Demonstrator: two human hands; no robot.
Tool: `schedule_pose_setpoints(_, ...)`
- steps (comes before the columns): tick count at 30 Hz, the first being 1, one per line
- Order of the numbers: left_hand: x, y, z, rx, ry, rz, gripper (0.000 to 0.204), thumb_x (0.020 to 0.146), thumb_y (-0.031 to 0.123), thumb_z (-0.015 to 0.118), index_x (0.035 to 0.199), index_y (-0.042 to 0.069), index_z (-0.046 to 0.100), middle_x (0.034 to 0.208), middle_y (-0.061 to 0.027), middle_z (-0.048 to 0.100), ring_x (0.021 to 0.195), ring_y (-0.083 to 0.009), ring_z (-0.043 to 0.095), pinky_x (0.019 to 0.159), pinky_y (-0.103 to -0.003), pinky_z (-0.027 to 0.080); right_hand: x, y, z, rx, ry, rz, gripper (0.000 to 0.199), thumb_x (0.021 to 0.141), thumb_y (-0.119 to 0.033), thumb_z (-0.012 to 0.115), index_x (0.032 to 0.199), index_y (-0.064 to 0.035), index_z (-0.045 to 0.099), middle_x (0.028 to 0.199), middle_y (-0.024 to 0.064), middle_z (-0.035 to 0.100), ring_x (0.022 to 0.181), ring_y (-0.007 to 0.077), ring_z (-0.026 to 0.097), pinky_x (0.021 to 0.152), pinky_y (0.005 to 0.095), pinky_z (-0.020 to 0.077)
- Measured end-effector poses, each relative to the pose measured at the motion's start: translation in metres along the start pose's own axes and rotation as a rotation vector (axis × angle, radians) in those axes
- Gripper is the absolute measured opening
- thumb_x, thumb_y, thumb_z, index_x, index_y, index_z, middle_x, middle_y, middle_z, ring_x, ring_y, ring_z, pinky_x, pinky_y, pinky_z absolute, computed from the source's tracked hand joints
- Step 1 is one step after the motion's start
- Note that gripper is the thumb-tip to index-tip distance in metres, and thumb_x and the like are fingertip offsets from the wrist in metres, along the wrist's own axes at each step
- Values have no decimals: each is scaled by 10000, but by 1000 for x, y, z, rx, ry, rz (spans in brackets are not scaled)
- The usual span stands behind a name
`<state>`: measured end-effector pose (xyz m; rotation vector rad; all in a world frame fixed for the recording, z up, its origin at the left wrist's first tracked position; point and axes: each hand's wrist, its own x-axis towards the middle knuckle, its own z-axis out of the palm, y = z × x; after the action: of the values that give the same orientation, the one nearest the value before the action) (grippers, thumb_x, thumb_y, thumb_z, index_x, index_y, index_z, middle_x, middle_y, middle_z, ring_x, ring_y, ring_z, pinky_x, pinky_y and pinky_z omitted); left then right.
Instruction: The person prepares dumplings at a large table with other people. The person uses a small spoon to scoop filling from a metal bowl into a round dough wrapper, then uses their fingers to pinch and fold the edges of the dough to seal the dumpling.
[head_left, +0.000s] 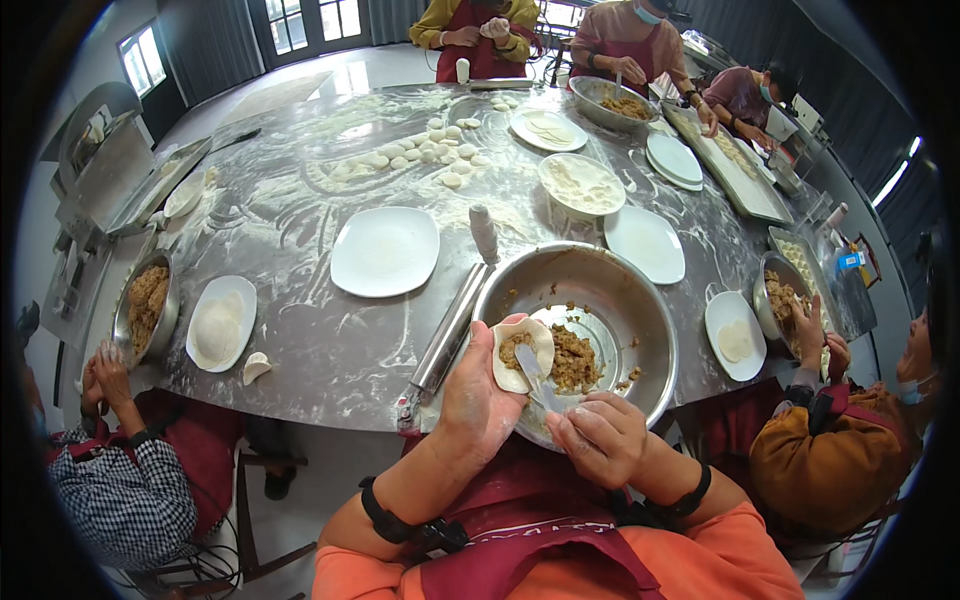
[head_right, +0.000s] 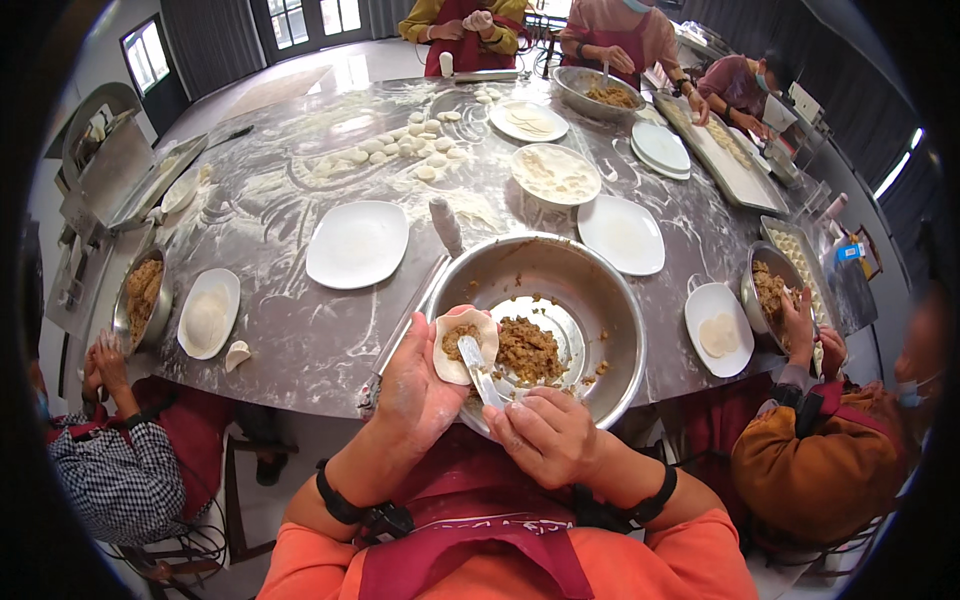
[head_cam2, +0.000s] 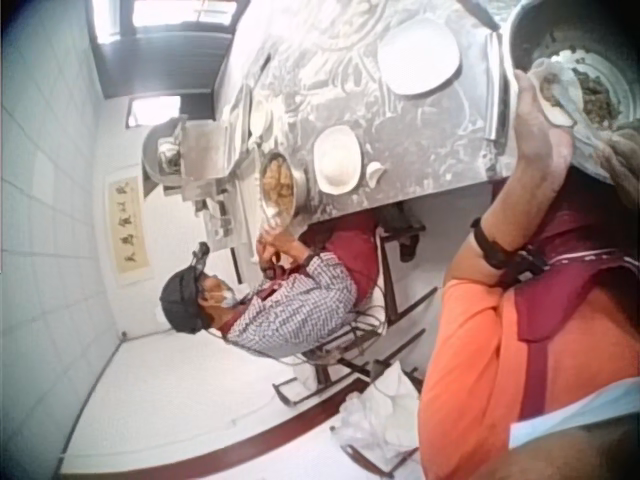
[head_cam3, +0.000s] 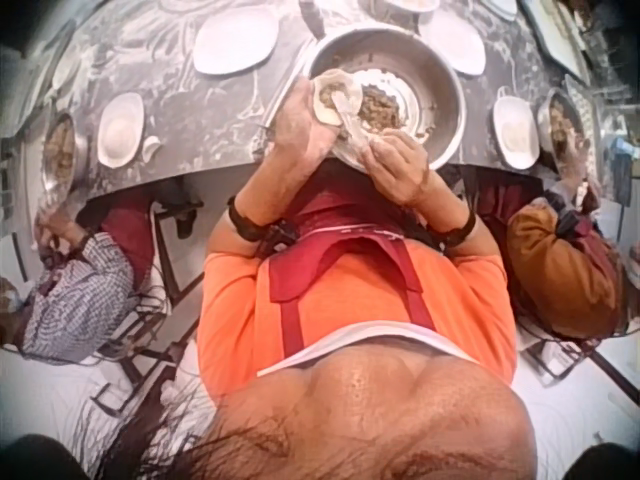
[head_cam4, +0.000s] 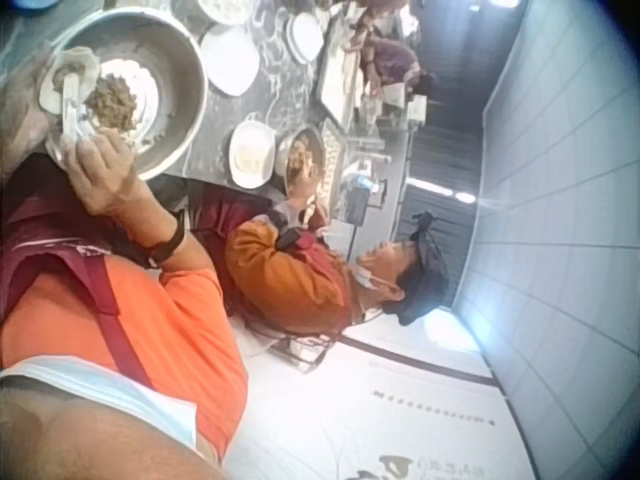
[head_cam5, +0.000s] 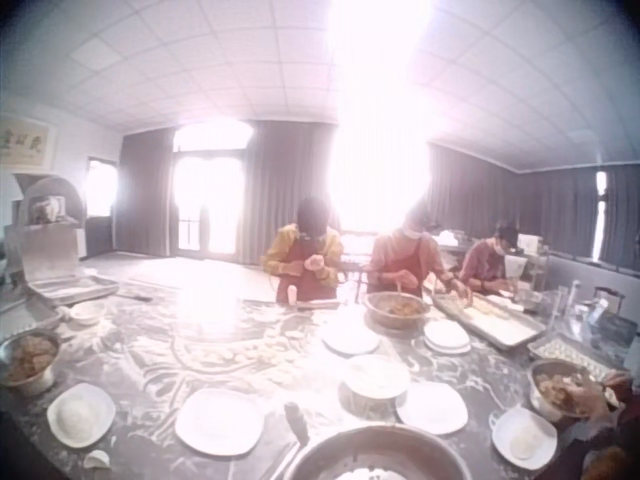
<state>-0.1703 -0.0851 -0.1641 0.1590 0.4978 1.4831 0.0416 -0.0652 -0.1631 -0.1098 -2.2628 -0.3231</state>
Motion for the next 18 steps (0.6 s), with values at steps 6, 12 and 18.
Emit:
schedule_pose_setpoints(6, -3, 3, -6, 14, -2, -25, 659, 1254, 529, 279, 1521, 8, 582, 1528, -198, 651, 1449, -341, 607, 1296, -545, 435, 16, -4, -8, 46, -11, -13, 216, 863, -21, 884, 1051, 56, 811, 906, 86, 696, 766, 216, 725, 698, 375, 623)
schedule_pose_setpoints(12, -4, 5, -8, 35, -6, 17, 649, 1257, 515, 281, 1529, 7, 579, 1509, -198, 660, 1429, -344, 621, 1284, -542, 450, 15, -11, -14, 94, 39, 15, 195, 892, -18, 885, 1045, 58, 792, 906, 88, 684, 740, 214, 702, 664, 376, 596)
schedule_pose_setpoints(18, -4, 0, -2, 27, -16, 26, 645, 1259, 505, 278, 1528, 2, 577, 1504, -209, 661, 1423, -351, 625, 1280, -543, 453, 7, -13, -10, 97, 19, 25, 231, 886, -20, 888, 1076, 66, 788, 906, 100, 696, 722, 224, 700, 636, 370, 591)
